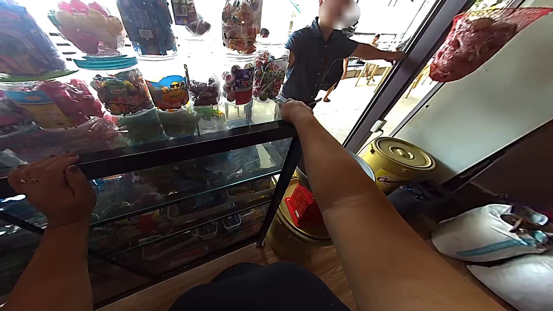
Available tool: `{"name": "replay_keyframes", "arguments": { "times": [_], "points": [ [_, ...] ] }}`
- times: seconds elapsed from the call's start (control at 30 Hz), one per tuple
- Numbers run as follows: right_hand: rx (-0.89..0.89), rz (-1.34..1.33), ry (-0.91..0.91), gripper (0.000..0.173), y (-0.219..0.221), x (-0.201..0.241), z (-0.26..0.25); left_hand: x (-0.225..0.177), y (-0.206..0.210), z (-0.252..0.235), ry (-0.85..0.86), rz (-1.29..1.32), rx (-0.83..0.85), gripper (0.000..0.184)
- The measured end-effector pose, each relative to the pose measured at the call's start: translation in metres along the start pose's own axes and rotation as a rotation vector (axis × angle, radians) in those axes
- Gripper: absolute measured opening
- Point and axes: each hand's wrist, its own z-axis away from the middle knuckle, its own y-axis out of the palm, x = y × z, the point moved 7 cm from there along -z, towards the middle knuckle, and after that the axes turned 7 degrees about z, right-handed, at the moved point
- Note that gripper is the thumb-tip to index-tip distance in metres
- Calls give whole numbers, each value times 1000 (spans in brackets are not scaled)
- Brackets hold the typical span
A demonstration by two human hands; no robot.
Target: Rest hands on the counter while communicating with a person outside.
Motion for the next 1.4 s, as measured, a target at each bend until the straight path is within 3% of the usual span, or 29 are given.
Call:
{"name": "replay_keyframes", "arguments": {
  "times": [0.1, 0.27, 0.37, 0.57, 0.9, 1.1, 1.4],
  "points": [
    [-6, -62, 11, 78, 0, -4, 0, 0, 1, 0, 4, -6, -3, 45],
    [-1, -91, 16, 89, 1, -6, -3, 0, 0, -1, -11, 19, -1, 44],
    [7, -79, 23, 86, 0, -5, -3, 0, 0, -1, -9, 24, -6, 44],
    [0, -30, 8, 55, 1, -1, -3, -1, -1, -2, -11, 33, 1, 45],
    [-11, -85, 12, 87, 0, -6, -1, 4, 0, -1, -19, 52, 22, 42],
    [10, -87, 24, 82, -1, -5, 1, 2, 0, -1, -18, 74, 17, 42],
    [0, -50, 41, 60, 1, -4, -3, 9, 1, 3, -15, 76, 28, 42]
  ]
}}
